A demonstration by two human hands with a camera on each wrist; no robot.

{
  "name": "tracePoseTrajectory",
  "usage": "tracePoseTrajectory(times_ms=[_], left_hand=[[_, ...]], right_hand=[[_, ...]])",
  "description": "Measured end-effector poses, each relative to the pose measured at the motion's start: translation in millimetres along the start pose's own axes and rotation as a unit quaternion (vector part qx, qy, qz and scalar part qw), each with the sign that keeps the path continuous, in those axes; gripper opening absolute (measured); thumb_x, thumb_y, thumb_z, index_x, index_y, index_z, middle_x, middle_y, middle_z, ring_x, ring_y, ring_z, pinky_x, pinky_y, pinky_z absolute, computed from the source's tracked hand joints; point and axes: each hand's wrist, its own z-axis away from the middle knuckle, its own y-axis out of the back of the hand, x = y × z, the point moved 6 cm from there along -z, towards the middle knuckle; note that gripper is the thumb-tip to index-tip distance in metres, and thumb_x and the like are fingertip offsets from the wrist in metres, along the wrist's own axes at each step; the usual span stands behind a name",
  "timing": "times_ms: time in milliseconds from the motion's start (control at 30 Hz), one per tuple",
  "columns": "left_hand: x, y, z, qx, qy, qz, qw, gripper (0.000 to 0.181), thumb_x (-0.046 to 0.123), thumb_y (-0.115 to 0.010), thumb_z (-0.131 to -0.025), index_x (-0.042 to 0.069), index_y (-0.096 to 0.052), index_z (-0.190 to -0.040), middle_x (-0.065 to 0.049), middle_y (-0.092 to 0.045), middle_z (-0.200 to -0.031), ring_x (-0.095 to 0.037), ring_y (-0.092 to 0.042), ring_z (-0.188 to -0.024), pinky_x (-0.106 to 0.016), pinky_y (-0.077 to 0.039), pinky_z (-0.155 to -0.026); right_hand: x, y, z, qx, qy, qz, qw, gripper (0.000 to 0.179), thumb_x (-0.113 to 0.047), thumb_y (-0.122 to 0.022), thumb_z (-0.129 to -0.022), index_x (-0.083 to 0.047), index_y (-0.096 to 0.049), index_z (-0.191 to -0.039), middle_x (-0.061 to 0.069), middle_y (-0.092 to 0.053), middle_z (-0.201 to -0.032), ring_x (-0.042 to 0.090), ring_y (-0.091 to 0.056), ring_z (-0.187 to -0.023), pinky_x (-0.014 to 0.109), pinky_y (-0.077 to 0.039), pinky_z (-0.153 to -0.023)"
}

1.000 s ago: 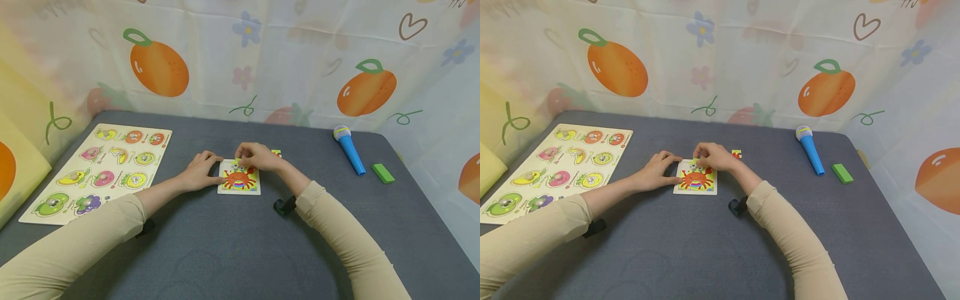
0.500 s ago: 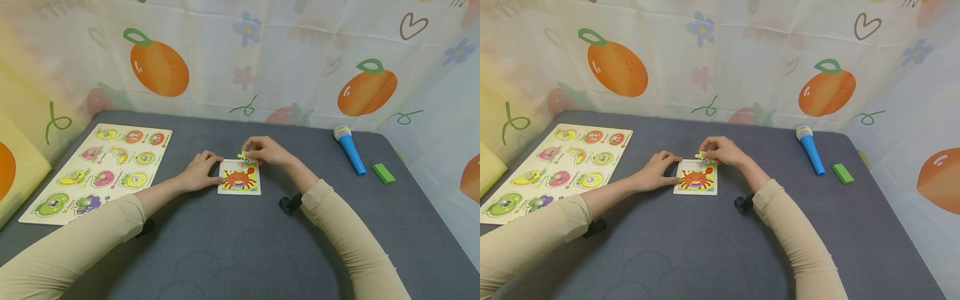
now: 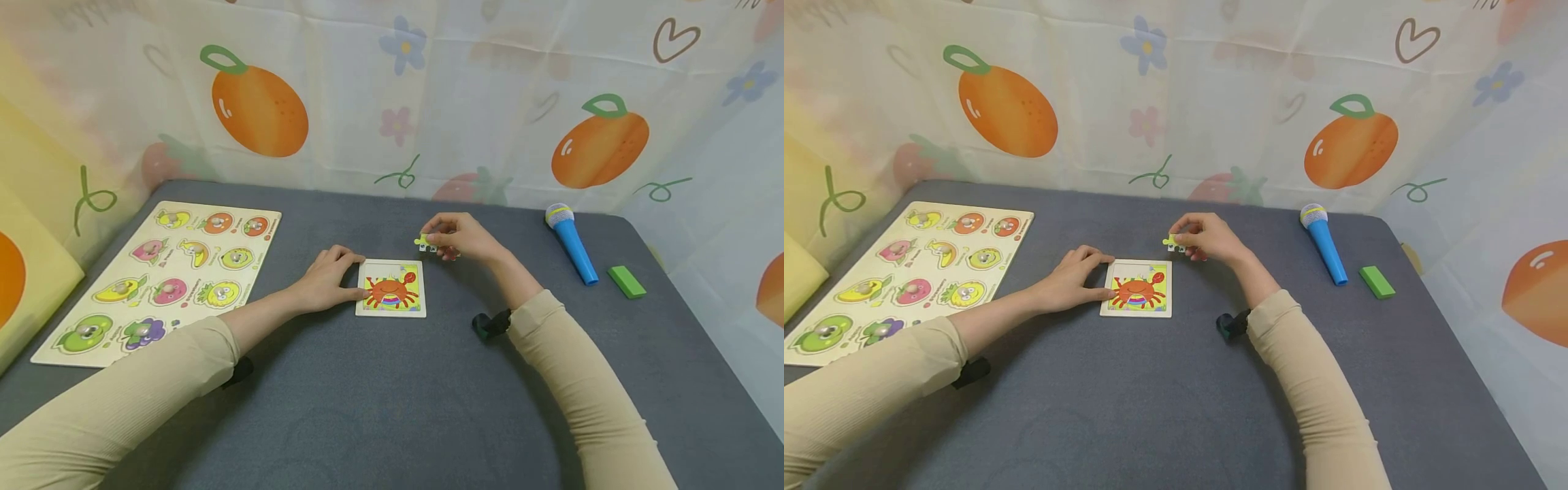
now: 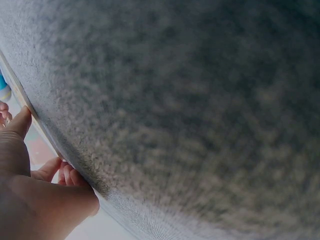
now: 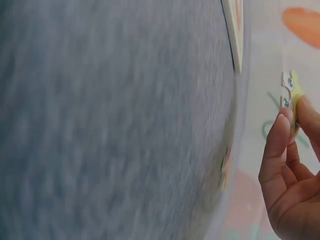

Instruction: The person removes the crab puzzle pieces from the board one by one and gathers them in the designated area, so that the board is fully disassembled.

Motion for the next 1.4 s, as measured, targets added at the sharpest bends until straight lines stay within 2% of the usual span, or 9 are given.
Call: tracePoseTrajectory(times_ms=[200,367,667,867,1067,1400], left_hand=[[-1.4,-0.7,-1.4,0.0,-0.002,-0.003,1.0,0.069,0.037,-0.072,-0.088,0.005,-0.047,-0.144,-0.022,-0.042,-0.142,-0.039,-0.039,-0.128,-0.056,-0.033,-0.108],[-1.1,-0.4,-1.5,0.001,-0.005,-0.004,1.0,0.068,0.036,-0.072,-0.088,0.005,-0.047,-0.144,-0.022,-0.042,-0.141,-0.039,-0.04,-0.128,-0.056,-0.033,-0.108],[-1.7,-0.9,-1.0,-0.002,-0.003,-0.001,1.0,0.068,0.037,-0.071,-0.089,0.005,-0.047,-0.144,-0.022,-0.042,-0.142,-0.038,-0.04,-0.127,-0.056,-0.033,-0.108],[-1.5,-0.6,-1.1,-0.001,-0.004,0.0,1.0,0.068,0.036,-0.071,-0.089,0.005,-0.047,-0.144,-0.022,-0.042,-0.141,-0.038,-0.04,-0.127,-0.056,-0.033,-0.108],[-1.6,-0.4,-2.2,0.001,-0.006,-0.004,1.0,0.068,0.036,-0.071,-0.089,0.005,-0.047,-0.144,-0.022,-0.043,-0.14,-0.038,-0.04,-0.127,-0.055,-0.033,-0.108],[-2.7,-2.3,-2.4,-0.001,-0.008,-0.003,1.0,0.068,0.036,-0.071,-0.089,0.005,-0.047,-0.144,-0.022,-0.042,-0.141,-0.039,-0.039,-0.128,-0.056,-0.033,-0.108]], right_hand=[[15.2,18.0,3.5,0.016,-0.01,-0.005,0.9998,0.029,-0.013,-0.055,-0.101,-0.001,-0.062,-0.126,0.009,-0.059,-0.09,0.019,-0.059,-0.074,0.035,-0.053,-0.071],[25.8,30.4,8.0,0.027,-0.022,-0.006,0.9994,0.032,-0.013,-0.053,-0.102,0.002,-0.06,-0.129,0.005,-0.058,-0.089,0.014,-0.058,-0.077,0.033,-0.054,-0.077],[42.1,47.9,17.3,0.059,-0.063,-0.017,0.9962,0.032,-0.013,-0.055,-0.101,0.006,-0.056,-0.127,0.001,-0.058,-0.093,0.008,-0.058,-0.077,0.031,-0.055,-0.079],[51.1,58.8,22.4,0.078,-0.089,-0.022,0.9928,0.035,-0.016,-0.056,-0.1,0.008,-0.056,-0.126,-0.004,-0.06,-0.089,0.005,-0.058,-0.076,0.024,-0.055,-0.076],[57.3,63.6,24.2,0.075,-0.109,-0.007,0.9911,0.036,-0.015,-0.056,-0.1,0.01,-0.058,-0.126,-0.005,-0.061,-0.086,0.003,-0.057,-0.074,0.021,-0.054,-0.073],[60.1,59.7,24.2,0.06,-0.129,0.001,0.9899,0.034,-0.013,-0.055,-0.101,0.01,-0.058,-0.126,-0.004,-0.061,-0.082,0.005,-0.056,-0.071,0.021,-0.052,-0.07]])
